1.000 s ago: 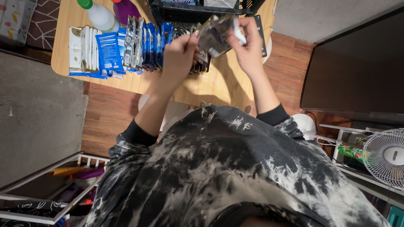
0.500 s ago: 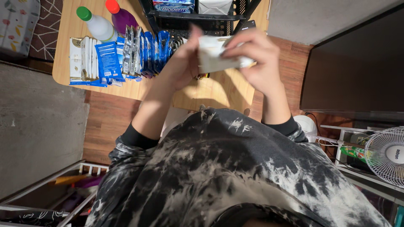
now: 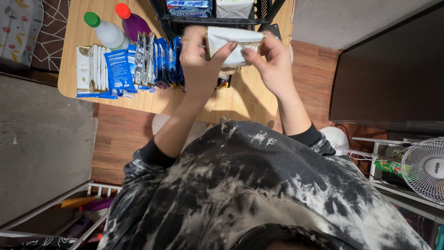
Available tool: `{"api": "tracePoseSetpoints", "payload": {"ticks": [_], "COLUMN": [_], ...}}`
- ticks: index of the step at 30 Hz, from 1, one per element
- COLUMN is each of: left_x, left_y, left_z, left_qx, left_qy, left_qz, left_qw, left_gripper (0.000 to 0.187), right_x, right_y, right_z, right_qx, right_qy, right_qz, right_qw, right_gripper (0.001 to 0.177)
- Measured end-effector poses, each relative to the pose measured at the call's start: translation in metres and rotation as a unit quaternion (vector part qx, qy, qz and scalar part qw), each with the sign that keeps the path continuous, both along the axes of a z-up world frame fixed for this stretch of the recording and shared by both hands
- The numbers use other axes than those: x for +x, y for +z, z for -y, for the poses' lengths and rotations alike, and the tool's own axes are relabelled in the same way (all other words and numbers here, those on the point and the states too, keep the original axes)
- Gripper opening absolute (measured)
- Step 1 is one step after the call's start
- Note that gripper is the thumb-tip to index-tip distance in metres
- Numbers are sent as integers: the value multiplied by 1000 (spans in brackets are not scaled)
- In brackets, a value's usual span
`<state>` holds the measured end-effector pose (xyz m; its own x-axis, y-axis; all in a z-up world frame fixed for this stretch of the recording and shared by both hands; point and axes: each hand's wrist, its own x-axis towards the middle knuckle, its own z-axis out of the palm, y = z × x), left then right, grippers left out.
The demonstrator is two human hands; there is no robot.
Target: The person organizes small sachets and boxes of personal care products on a wooden table. They pick up items, inspect them, and place them into a black plastic crate, repeating the process for multiple items.
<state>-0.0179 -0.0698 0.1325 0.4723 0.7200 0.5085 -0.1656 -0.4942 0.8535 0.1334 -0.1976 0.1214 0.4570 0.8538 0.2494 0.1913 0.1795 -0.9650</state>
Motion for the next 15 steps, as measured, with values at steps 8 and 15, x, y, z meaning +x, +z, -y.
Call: {"api": "tracePoseSetpoints", "payload": {"ticks": [8,15], "left_x": [12,2], "left_y": [-4,-7], "left_z": [-22,-38], "left_qx": [-308,-392], "left_qy": [-229,-271], "left_qz": [91,145], "left_qw": [919,867], "left_gripper": [27,30], "right_x": [4,11], "right_y": [14,-4], "right_z": [-11,0], "right_qx": [82,-89], "right_qy": [23,32], "right_qz": [-124,272], "right_qw": [989,958], "right_gripper": [16,29]}}
